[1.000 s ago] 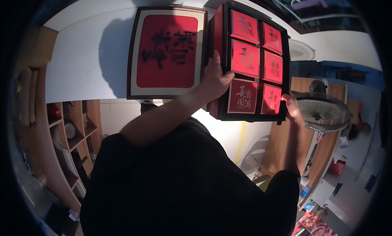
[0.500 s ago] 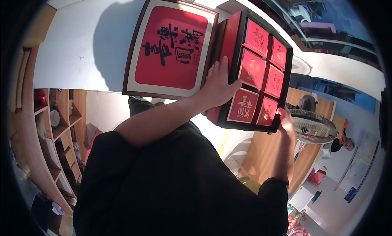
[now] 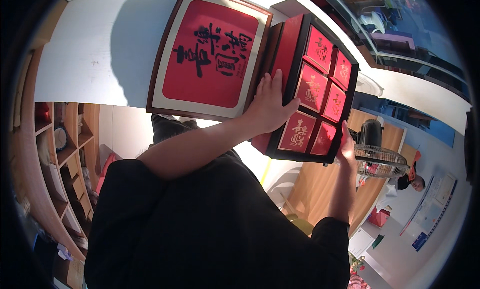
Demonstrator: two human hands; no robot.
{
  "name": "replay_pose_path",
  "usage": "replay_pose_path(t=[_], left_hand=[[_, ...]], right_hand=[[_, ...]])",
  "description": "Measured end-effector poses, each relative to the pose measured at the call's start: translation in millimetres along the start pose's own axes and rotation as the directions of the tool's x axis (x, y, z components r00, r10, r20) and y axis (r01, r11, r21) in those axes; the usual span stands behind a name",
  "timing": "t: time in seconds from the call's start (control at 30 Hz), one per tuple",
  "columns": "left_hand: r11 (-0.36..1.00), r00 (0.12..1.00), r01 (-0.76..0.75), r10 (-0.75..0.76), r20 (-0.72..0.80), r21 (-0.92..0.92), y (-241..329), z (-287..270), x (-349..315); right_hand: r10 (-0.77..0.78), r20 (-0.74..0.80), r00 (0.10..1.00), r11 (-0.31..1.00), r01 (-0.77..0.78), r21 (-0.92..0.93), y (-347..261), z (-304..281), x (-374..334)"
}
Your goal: The person folds flat red cardboard pieces into small rectangular boxes by hand. They place the assembled boxes into a black display tray. Finally, they lift the tray and place it into a larger brown cardboard shipping box.
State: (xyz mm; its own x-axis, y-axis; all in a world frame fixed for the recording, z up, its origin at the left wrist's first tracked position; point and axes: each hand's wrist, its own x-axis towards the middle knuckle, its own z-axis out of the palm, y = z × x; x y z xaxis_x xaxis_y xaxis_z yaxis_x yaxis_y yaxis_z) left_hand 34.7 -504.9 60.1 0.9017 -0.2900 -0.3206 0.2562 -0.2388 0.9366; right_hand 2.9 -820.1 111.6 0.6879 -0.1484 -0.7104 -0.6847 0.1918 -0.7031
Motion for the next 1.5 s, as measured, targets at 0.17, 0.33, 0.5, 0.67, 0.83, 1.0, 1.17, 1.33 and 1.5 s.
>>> replay_pose_path(t=[0.17, 0.33, 0.5, 0.67, 0.83, 1.0, 1.17, 1.33, 1.5], left_hand=[[0.996, 0.999, 0.036, -0.037, -0.006, -0.083, 0, 5, 0], [0.992, 0.999, 0.032, -0.029, 0.025, -0.119, -2, 3, 3], [0.993, 0.998, 0.004, 0.003, 0.059, -0.118, -8, 2, 4], [0.983, 0.997, -0.071, 0.073, 0.005, -0.172, -13, 1, 1], [0.99, 0.999, -0.049, 0.048, -0.006, -0.135, -11, 1, 1], [1.0, 1.0, -0.007, 0.007, -0.017, -0.003, 0, -7, -2], [0.921, 0.897, -0.39, 0.379, -0.228, 0.0, 12, -14, 62], [0.933, 0.935, -0.333, 0.308, -0.178, -0.135, 36, -50, 187], [0.985, 0.985, -0.171, 0.171, 0.0, 0.001, 26, -57, 210]], right_hand=[[-0.051, -0.037, 0.998, 0.996, 0.049, -0.068, 1, 0, 2], [0.023, 0.02, 1.0, 1.0, -0.024, 0.013, -6, 14, -4], [-0.003, 0.046, 0.999, 1.0, 0.003, 0.005, 1, -4, 2], [-0.002, 0.033, 0.999, 0.999, 0.001, 0.035, -1, -7, 1], [-0.014, -0.011, 1.0, 1.0, 0.014, -0.01, 0, -8, 4], [-0.18, -0.005, 0.984, 0.959, 0.175, -0.223, 0, -20, 12], [-0.469, 0.055, 0.882, 0.79, 0.446, -0.42, -26, 3, 22], [-0.43, -0.045, 0.902, 0.863, 0.396, -0.315, -52, 13, 61], [-0.244, 0.049, 0.968, 0.965, 0.248, -0.086, -65, 5, 78]])
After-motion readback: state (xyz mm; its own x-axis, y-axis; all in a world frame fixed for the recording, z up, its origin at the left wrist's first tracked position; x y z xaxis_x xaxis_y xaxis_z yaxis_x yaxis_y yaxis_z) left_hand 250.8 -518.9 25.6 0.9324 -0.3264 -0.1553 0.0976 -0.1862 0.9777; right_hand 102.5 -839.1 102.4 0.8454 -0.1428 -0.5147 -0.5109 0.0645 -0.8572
